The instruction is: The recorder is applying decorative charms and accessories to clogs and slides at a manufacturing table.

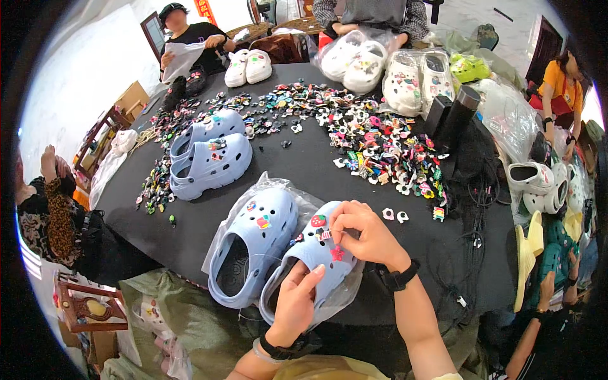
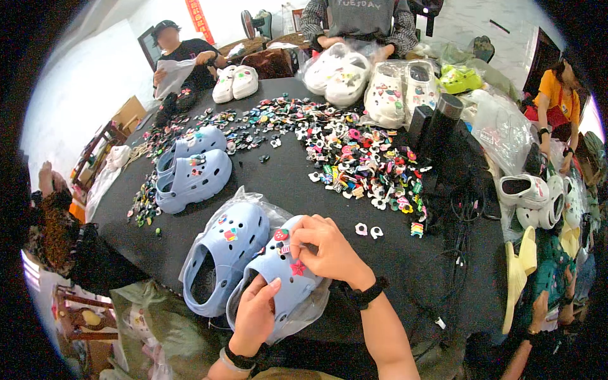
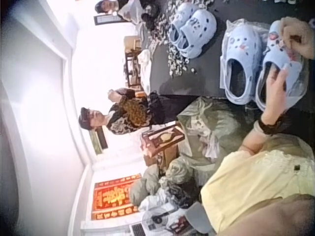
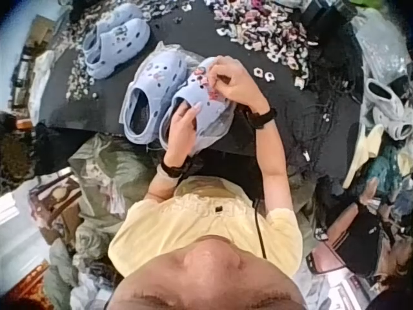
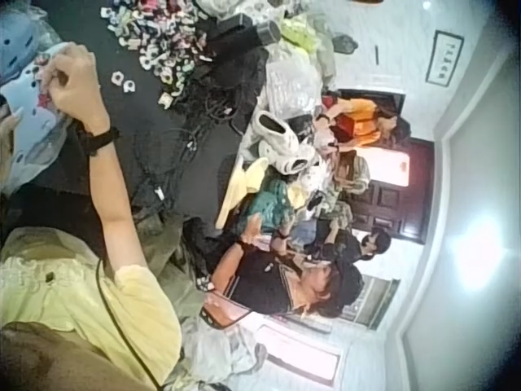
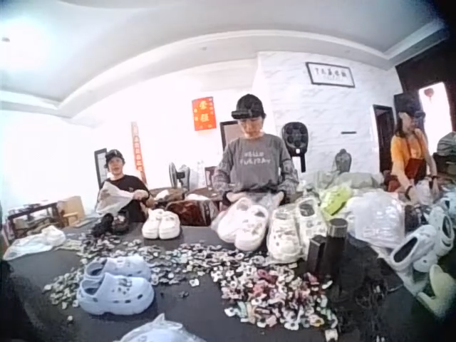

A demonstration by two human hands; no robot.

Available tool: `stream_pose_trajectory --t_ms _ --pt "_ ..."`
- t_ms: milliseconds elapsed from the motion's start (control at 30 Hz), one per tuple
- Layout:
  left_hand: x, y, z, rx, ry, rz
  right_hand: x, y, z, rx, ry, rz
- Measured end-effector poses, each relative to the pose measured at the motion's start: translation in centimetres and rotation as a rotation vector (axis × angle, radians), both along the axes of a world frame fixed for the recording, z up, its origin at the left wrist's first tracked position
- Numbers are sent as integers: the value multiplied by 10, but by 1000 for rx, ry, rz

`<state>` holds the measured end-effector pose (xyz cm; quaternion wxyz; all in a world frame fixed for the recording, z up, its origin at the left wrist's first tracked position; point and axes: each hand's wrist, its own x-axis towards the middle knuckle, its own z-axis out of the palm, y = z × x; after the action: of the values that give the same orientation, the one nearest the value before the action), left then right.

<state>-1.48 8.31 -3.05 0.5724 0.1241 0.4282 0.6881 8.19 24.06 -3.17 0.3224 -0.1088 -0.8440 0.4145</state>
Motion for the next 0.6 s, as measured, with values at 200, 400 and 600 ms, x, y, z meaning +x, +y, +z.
stream_pose_trajectory --t_ms 200,400,600 --pt "0 -1 2 4 4 -30 2 4 -3 32 51 -43" --pt "0 1 2 -2 -6 -17 -1 -4 1 -88 -50 -163" --pt "-1 0 3 -12 4 -14 -1 0 0 135 -55 -95"
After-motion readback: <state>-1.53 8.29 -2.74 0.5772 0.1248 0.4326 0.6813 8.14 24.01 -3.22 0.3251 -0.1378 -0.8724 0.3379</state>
